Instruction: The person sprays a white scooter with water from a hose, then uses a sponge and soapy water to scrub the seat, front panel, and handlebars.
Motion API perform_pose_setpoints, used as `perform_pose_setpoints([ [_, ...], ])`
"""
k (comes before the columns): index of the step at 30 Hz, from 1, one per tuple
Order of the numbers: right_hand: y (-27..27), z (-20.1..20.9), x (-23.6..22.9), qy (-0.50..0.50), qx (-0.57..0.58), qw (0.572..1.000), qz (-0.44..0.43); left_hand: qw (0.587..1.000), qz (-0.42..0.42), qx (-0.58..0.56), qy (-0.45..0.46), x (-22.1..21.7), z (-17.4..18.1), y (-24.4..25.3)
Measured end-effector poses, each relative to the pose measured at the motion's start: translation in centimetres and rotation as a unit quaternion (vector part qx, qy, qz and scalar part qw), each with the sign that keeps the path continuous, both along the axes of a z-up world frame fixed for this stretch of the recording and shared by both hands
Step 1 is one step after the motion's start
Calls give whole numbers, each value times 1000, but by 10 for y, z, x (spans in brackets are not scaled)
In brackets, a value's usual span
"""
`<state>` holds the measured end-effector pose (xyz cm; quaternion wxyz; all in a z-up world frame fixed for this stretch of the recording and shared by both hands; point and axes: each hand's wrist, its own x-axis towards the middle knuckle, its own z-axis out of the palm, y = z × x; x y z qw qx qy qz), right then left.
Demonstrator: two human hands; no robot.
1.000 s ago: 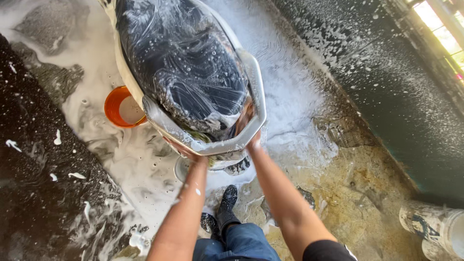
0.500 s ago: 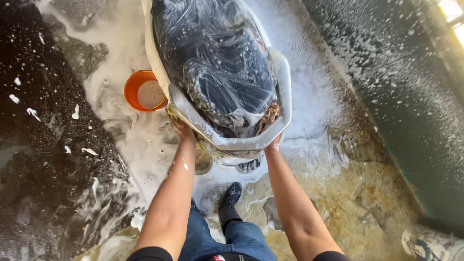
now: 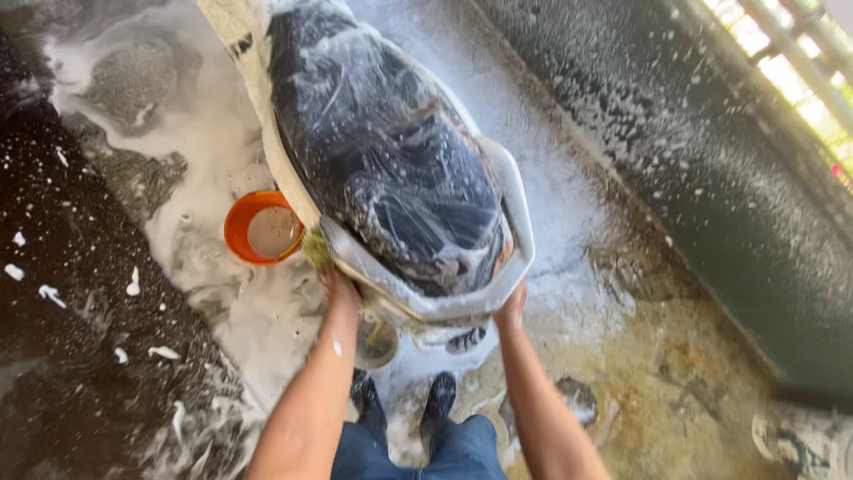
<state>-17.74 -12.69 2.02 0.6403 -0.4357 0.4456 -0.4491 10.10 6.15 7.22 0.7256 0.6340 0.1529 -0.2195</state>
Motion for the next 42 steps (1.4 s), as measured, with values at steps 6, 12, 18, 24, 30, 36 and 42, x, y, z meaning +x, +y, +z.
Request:
perform_pose_setpoints([
  [6,-75,5,42,-185,-32,971,147,996,-5,-56,70,-5,15,-6],
  [12,-21,-17,10,-233,60,965,104,988,80,-130,32,39,75,5],
  [18,-85,25,30,32,-146,969,195,992,25,87,-91,-23,112,8],
  [24,-115,53,46,-53,173,950,253,777,-232,457,-366,-96,168,-75],
  [30,-114,44,58,25,-13,969,246,525,-377,525,-554,-111,186,-165],
  [36,-125,62,63,-36,-155,949,273,617,-377,445,-528,-101,219,-218],
  [42,-141,32,72,199,-361,878,244,603,-443,551,-368,-126,258,-213],
])
